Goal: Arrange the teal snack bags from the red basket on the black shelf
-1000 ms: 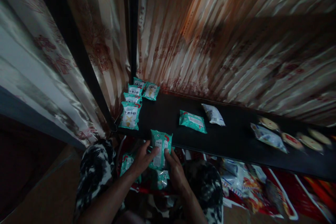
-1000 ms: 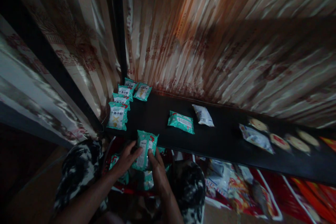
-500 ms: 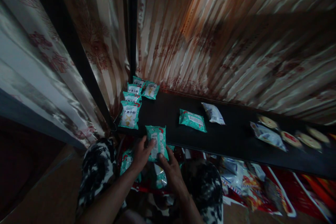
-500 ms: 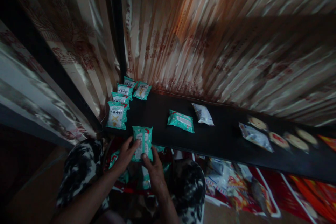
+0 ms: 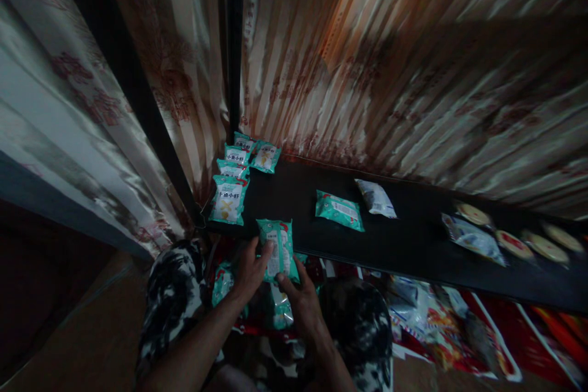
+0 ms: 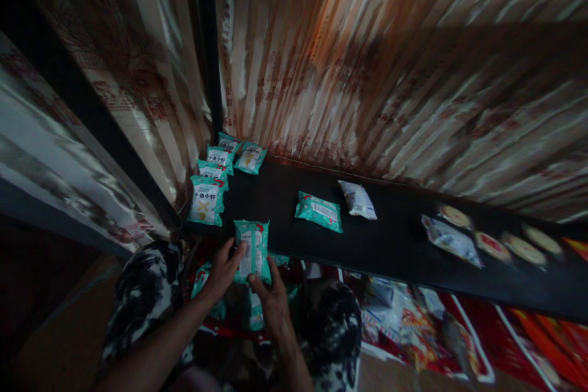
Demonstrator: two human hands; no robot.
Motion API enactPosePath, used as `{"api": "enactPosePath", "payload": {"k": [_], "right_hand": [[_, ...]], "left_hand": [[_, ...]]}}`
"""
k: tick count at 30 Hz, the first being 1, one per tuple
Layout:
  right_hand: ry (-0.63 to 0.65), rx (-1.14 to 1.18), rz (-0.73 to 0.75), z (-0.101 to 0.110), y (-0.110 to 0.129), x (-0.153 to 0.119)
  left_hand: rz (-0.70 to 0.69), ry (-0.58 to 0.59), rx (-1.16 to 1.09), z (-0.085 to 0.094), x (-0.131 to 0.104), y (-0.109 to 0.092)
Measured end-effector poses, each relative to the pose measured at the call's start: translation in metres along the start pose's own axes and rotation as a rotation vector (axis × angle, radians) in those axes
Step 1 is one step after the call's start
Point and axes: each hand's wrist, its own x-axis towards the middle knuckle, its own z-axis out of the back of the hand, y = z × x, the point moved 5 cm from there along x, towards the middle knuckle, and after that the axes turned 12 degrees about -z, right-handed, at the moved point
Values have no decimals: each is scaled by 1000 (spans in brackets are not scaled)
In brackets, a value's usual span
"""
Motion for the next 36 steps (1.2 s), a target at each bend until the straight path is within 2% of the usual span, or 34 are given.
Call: {"api": "enactPosePath", "payload": {"k": [6, 10, 14, 19, 23, 29, 32, 36], "right_hand": [[-9, 114, 13, -5, 9, -7], [-23, 153, 9, -8, 10, -10], [-30, 138, 67, -8, 7, -11], [-111, -5, 163, -2, 4, -9], [-209, -181, 348, 3, 9, -11], [-327, -386, 636, -1, 17, -25], [-363, -455, 688, -5, 19, -31], [-403, -538, 684, -7, 20, -34]], "left_hand": [[-74, 52, -40, -1, -2, -6], [-78, 42, -106, -2, -3, -3], [-100, 43, -123, -4, -3, 1], [-137, 64, -116, -4, -3, -3], [-168, 59, -123, -2, -3, -7], [-188, -35, -92, 4, -2, -8], [-219, -27, -78, 3, -1, -12], [-205, 19, -84, 2, -2, -14]]}}
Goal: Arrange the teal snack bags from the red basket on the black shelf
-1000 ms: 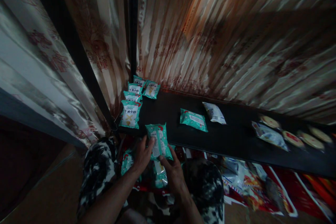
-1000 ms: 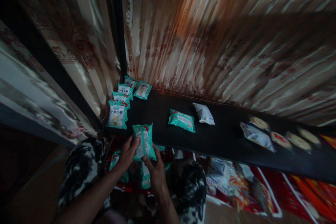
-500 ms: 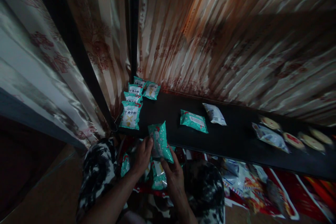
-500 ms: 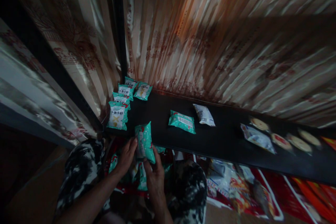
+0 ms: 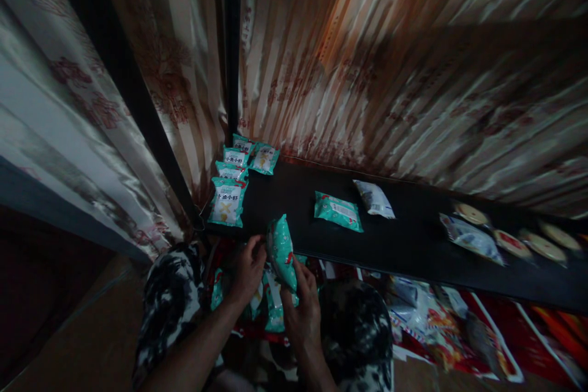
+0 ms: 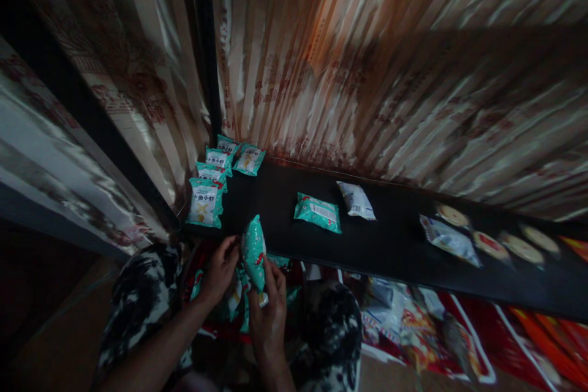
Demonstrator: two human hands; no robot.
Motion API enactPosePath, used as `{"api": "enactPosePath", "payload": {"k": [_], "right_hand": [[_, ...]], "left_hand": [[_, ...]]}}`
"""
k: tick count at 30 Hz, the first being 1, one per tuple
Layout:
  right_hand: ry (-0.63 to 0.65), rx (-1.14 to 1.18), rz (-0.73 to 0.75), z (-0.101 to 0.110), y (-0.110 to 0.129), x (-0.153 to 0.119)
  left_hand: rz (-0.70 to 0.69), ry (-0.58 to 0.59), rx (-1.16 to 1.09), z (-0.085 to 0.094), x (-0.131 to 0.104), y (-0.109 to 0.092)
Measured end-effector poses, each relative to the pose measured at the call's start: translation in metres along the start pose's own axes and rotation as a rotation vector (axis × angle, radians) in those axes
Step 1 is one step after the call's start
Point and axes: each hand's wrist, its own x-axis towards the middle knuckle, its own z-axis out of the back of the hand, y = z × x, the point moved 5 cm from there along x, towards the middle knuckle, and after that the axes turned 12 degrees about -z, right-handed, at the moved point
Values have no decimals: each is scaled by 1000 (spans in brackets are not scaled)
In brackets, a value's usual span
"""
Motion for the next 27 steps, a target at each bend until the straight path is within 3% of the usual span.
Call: {"api": "enactPosePath", "payload": {"k": [10, 15, 27], "right_hand": [[-19, -256, 157, -1, 8, -7], [-81, -350, 278, -4, 17, -12], [-94, -413, 327, -8, 19, -19]], "left_hand": [[223, 35, -235, 1, -13, -7], [216, 87, -287, -4, -15, -9], [298, 109, -326, -9, -21, -10]]}}
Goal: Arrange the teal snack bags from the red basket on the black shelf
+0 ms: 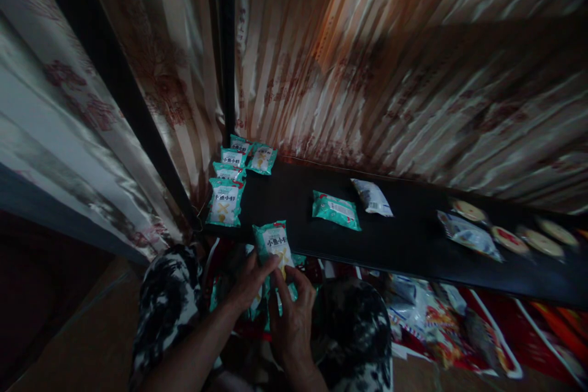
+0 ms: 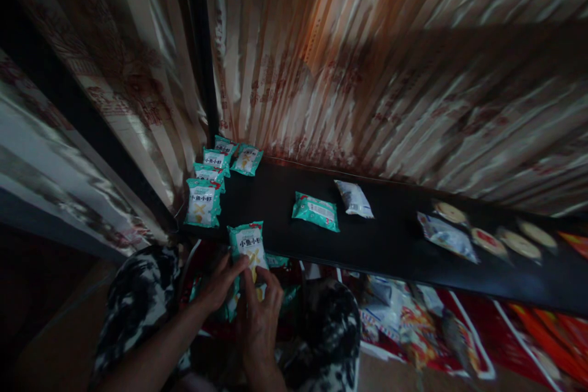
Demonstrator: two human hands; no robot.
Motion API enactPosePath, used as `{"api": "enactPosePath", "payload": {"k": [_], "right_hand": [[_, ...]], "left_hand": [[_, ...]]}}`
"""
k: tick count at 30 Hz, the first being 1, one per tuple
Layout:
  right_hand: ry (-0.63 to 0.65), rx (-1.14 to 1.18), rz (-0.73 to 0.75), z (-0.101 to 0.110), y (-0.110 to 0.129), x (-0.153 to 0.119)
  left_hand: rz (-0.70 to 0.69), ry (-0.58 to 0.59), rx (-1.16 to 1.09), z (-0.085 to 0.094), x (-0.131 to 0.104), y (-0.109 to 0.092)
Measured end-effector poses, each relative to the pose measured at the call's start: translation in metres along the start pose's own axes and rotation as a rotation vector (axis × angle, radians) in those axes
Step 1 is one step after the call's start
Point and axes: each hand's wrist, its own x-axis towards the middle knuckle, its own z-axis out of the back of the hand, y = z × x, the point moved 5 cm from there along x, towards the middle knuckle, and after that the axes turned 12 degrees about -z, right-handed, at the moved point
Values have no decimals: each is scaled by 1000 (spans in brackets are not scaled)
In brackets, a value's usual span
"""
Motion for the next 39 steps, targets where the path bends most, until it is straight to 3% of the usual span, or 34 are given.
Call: {"api": "enactPosePath", "payload": {"k": [11, 19, 25, 30, 35, 39], "right_hand": [[65, 225, -74, 7, -6, -2], [85, 380, -436, -1, -33, 7], [237, 590, -707, -10, -47, 4], [390, 692, -857, -15, -52, 6], [333, 674, -853, -12, -55, 9], [247, 632, -863, -11, -61, 7]], "left_hand": [[43, -13, -166, -2, 4, 10], [110, -53, -339, -1, 9, 24], [93, -74, -317, 1, 11, 26], [104, -11, -310, -1, 9, 21], [81, 95, -305, -6, 6, 13], [51, 96, -299, -7, 8, 18]]}}
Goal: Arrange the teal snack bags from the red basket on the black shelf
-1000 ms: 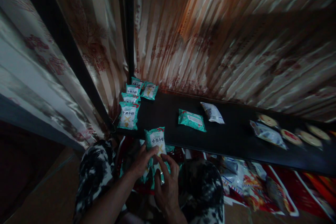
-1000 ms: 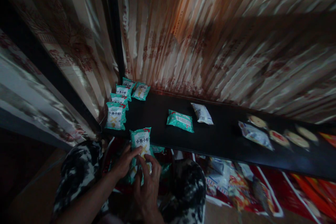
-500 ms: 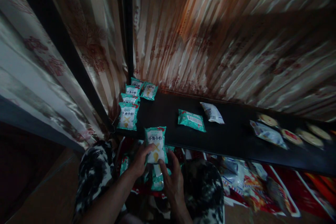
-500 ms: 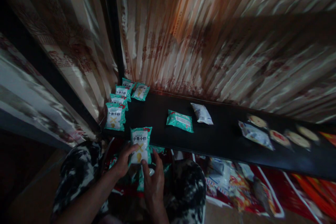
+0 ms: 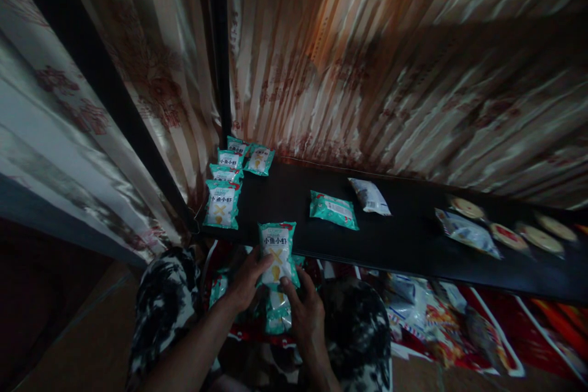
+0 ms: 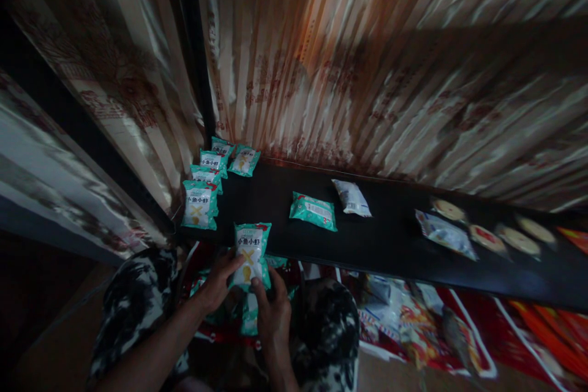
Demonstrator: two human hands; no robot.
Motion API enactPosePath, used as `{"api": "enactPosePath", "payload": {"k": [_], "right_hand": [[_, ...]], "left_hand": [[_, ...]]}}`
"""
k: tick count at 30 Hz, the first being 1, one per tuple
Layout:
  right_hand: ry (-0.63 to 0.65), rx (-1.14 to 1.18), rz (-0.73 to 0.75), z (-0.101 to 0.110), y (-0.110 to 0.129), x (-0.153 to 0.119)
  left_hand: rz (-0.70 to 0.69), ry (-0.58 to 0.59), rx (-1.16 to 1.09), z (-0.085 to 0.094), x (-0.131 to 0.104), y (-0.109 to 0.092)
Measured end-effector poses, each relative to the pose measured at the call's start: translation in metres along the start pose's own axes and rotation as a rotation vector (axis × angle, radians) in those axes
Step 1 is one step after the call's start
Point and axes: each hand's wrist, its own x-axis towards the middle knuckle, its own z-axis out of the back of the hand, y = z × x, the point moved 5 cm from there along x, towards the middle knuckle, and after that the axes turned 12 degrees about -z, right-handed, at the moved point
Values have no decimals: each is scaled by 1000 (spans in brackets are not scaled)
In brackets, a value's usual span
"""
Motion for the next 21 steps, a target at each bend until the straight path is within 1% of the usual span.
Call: {"api": "enactPosePath", "payload": {"k": [2, 5, 10, 13, 17, 21], "right_hand": [[-42, -5, 0, 2, -2, 1], [-51, -13, 10, 3, -1, 1], [38, -22, 44, 1, 8, 0], [55, 12, 51, 4, 17, 1], [70, 82, 9, 11, 29, 7], [81, 126, -16, 17, 43, 16]], "left_hand": [[8, -9, 6, 1, 0, 3], [40, -15, 13, 2, 0, 5], [49, -86, 37, 4, 0, 0], [37, -44, 30, 2, 2, 1], [10, 21, 73, 2, 3, 5], [21, 68, 175, 3, 1, 9]]}}
